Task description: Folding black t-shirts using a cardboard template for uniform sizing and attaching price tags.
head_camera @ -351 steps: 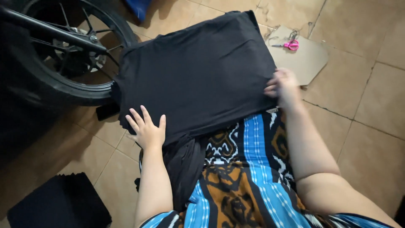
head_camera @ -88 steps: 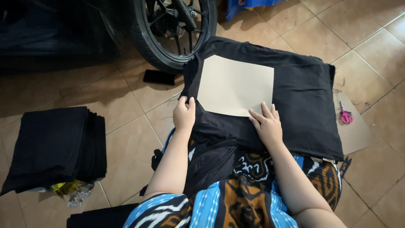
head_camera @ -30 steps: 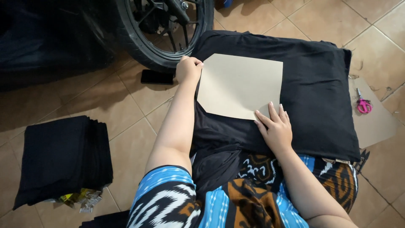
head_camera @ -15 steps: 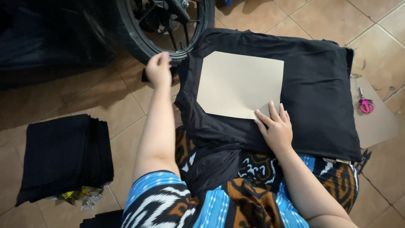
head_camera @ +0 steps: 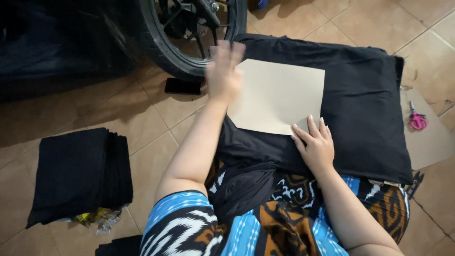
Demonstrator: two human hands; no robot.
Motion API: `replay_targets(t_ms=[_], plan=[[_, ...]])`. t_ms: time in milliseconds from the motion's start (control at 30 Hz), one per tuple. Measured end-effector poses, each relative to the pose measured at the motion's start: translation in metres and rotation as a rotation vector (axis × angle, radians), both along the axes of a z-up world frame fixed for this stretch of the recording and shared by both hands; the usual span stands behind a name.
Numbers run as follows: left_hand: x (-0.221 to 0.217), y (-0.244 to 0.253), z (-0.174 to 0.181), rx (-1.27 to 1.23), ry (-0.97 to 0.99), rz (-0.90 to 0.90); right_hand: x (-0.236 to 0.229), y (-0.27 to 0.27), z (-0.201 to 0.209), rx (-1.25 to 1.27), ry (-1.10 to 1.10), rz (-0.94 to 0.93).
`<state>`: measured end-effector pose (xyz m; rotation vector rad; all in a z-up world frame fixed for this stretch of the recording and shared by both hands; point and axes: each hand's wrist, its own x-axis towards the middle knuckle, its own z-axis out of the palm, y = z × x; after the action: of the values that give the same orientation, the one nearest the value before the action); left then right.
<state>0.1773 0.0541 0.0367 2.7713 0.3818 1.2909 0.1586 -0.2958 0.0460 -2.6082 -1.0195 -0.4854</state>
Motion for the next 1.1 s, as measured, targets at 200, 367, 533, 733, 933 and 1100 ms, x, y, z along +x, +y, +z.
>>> replay_targets(t_ms=[200, 367, 533, 733, 933, 1100], plan=[[0.013, -0.013, 0.031, -0.133, 0.598, 0.054, 0.002, -0.001, -0.005, 0.015, -0.001, 0.003], [0.026, 0.05, 0.058, -0.622, 0.725, 0.502, 0.0, 0.0, 0.0, 0.001, -0.015, -0.002], [0.058, 0.067, 0.066, -0.566, 0.461, 0.476, 0.002, 0.001, -0.003, 0.002, -0.015, -0.003], [0.088, 0.05, 0.08, -0.862, 0.668, 0.38, 0.001, 0.003, 0.002, 0.013, -0.018, -0.011], [0.113, 0.057, 0.048, -0.89, 0.649, 0.374, 0.001, 0.002, 0.004, -0.029, 0.032, -0.051], [0.121, 0.07, 0.045, -0.815, 0.415, 0.345, 0.002, 0.002, 0.002, -0.047, 0.043, -0.037]])
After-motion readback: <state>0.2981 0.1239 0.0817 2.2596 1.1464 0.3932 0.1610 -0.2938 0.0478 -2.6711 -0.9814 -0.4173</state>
